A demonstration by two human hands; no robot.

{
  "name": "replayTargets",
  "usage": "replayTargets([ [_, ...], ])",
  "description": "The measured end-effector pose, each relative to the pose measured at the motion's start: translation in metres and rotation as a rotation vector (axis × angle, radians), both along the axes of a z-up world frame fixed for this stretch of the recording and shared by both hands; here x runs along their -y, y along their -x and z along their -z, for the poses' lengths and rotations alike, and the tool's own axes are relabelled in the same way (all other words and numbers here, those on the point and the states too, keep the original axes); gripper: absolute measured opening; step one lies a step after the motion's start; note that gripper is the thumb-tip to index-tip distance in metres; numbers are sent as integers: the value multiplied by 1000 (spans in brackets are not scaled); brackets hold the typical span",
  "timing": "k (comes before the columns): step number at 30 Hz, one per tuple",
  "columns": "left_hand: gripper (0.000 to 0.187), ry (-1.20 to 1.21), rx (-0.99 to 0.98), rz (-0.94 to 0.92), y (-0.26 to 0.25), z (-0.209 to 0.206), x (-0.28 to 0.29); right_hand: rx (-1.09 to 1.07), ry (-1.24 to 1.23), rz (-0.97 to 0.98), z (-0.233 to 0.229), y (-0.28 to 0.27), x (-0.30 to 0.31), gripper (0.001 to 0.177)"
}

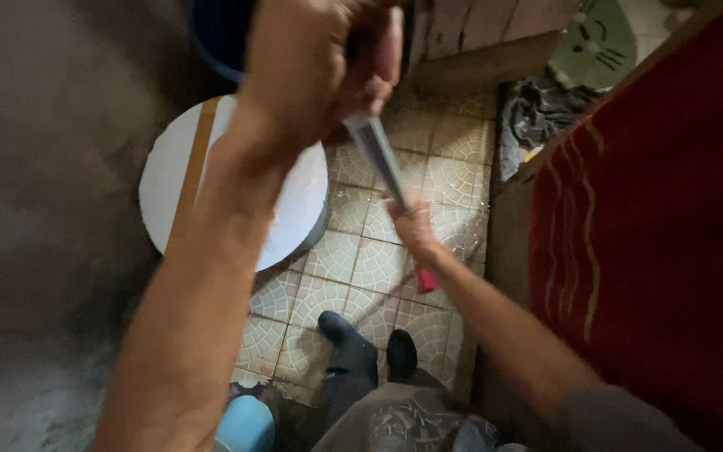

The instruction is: The person mops a tiled bathroom floor using a pink flat mop. They repeatedly dip the mop into a blue bucket, wring it, and scrub the floor around a toilet and a small round table. A pink scoop is briefly used to pour water from the bucket onto the floor.

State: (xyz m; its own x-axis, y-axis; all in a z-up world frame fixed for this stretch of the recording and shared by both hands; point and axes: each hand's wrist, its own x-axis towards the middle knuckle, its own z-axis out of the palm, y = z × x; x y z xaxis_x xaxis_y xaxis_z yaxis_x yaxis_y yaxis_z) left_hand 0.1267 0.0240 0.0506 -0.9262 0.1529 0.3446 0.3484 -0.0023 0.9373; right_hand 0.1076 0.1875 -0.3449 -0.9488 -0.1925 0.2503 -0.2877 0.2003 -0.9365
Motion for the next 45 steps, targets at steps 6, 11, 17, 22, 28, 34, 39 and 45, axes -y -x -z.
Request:
replayTargets([
  [6, 42, 64, 165, -142, -50, -36, 15, 278, 295, -331, -5, -64, 109, 20],
  [11, 47, 25, 96, -70, -59, -26, 20, 115, 21, -405, -2, -61, 111, 15],
  [17, 47, -243, 99, -78, -67, 8, 41, -235, -179, -234, 21, -22, 24, 28],
  [22, 49, -391, 181, -149, -80, 60, 48, -16, -499, -131, 38, -8, -8, 17],
  [28, 49, -367, 90, -212, -124, 51, 137, -36, -287, -299, 45, -62, 98, 18],
  [34, 42, 40, -55, -545, -224, -12, 194, 128, 98, -546, 17, -193, 259, 17],
  [39, 45, 27, 65, -640, -262, -22, 199, 368, 98, -776, -8, -262, 317, 13],
  [45, 47, -34, -38, -824, -292, -7, 215, 261, 64, -947, -16, -245, 348, 7],
])
